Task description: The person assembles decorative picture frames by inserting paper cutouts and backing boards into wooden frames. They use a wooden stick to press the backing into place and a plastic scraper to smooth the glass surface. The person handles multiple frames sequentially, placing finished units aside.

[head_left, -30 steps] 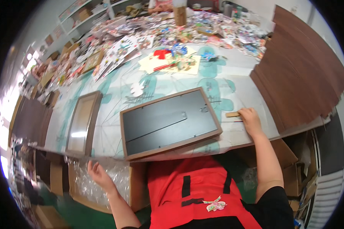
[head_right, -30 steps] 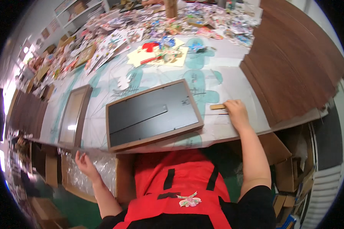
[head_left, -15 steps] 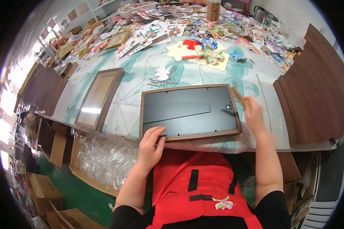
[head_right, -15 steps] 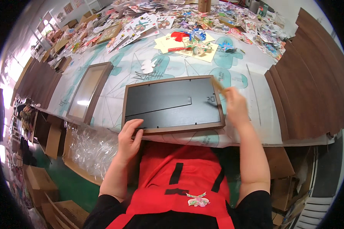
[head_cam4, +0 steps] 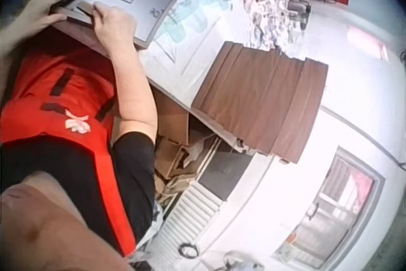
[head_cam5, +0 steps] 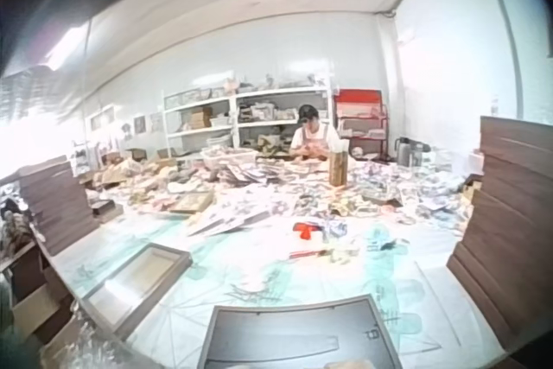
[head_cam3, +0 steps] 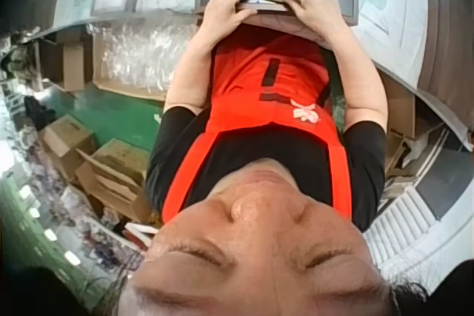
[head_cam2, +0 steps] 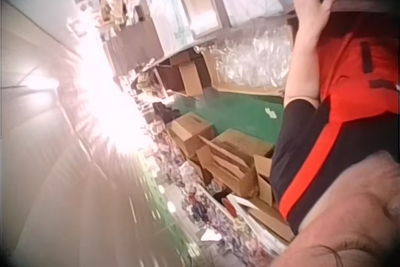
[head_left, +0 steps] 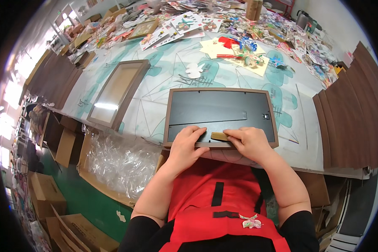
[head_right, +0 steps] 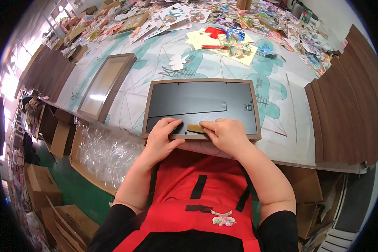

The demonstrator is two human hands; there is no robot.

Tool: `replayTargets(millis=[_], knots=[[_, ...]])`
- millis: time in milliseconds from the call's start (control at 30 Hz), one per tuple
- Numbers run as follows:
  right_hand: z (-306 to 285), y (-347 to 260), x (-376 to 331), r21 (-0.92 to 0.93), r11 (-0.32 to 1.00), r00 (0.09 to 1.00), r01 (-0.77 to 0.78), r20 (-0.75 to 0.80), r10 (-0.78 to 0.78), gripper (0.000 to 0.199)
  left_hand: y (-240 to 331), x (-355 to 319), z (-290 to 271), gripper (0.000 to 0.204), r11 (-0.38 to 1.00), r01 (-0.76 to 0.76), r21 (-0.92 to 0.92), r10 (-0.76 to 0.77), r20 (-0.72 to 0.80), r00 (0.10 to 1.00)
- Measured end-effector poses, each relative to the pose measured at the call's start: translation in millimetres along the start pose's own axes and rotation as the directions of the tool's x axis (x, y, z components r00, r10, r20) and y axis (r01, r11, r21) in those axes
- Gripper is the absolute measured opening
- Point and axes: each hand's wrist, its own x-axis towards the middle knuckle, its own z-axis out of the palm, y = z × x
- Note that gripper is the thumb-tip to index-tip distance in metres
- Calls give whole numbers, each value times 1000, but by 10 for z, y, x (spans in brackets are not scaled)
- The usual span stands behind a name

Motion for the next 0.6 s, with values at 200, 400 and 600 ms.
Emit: replayTargets(millis=[200,400,600], knots=[[-15,-51,70,-48,998,994,39,100,-34,17,7,5,45,46,996,-24,83,27,-24,999],[1,105,158,79,988,974,133,172,-145,18,11,4,84,35,992,-48,113,53,-40,998],[33,49,-11,-230,899,924,373,8,-382,27,-35,-76,169,29,989,-81,123,95,-113,989]])
